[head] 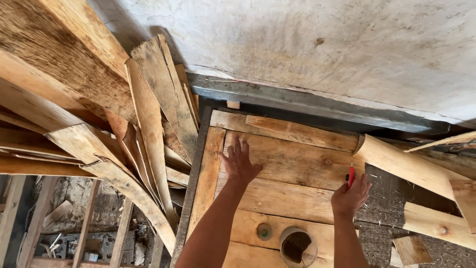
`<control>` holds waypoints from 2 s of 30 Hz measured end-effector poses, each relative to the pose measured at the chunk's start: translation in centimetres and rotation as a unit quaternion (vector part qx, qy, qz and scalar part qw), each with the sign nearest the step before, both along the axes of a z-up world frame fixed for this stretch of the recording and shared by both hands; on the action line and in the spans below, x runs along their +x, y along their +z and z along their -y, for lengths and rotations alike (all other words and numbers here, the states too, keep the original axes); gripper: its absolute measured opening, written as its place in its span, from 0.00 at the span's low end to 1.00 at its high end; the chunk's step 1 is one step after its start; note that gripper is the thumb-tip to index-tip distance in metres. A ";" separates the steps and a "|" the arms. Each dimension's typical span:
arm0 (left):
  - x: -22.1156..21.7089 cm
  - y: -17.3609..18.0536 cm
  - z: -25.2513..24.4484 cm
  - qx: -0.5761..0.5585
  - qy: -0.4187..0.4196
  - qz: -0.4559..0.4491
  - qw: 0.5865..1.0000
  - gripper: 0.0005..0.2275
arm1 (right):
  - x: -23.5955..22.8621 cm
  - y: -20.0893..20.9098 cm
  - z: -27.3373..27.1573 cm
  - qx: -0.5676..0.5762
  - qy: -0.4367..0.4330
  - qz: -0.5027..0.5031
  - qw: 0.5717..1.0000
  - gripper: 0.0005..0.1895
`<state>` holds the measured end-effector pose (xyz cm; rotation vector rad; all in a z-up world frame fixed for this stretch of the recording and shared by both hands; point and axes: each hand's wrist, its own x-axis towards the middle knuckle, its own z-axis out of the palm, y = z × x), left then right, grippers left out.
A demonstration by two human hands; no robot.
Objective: Fitting and marking wood planks for a construction or woodworking project.
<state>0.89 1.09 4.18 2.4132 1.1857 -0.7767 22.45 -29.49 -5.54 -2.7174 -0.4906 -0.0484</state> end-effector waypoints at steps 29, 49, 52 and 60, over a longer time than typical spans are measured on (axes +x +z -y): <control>-1.5 -3.3 0.0 0.010 0.039 0.132 0.991 0.55 | -10.6 6.0 -7.5 0.143 0.170 -0.035 0.974 0.22; -1.5 -3.5 0.2 0.014 0.059 0.160 0.985 0.55 | -11.7 5.0 -6.8 0.089 0.148 -0.080 0.982 0.11; -1.4 -2.2 0.2 0.015 0.058 0.135 0.989 0.54 | -11.6 4.3 -6.4 0.043 0.101 -0.102 0.989 0.10; -1.1 -3.1 1.8 0.053 0.045 0.120 0.990 0.50 | -11.5 5.0 -5.5 0.089 0.122 -0.133 0.980 0.18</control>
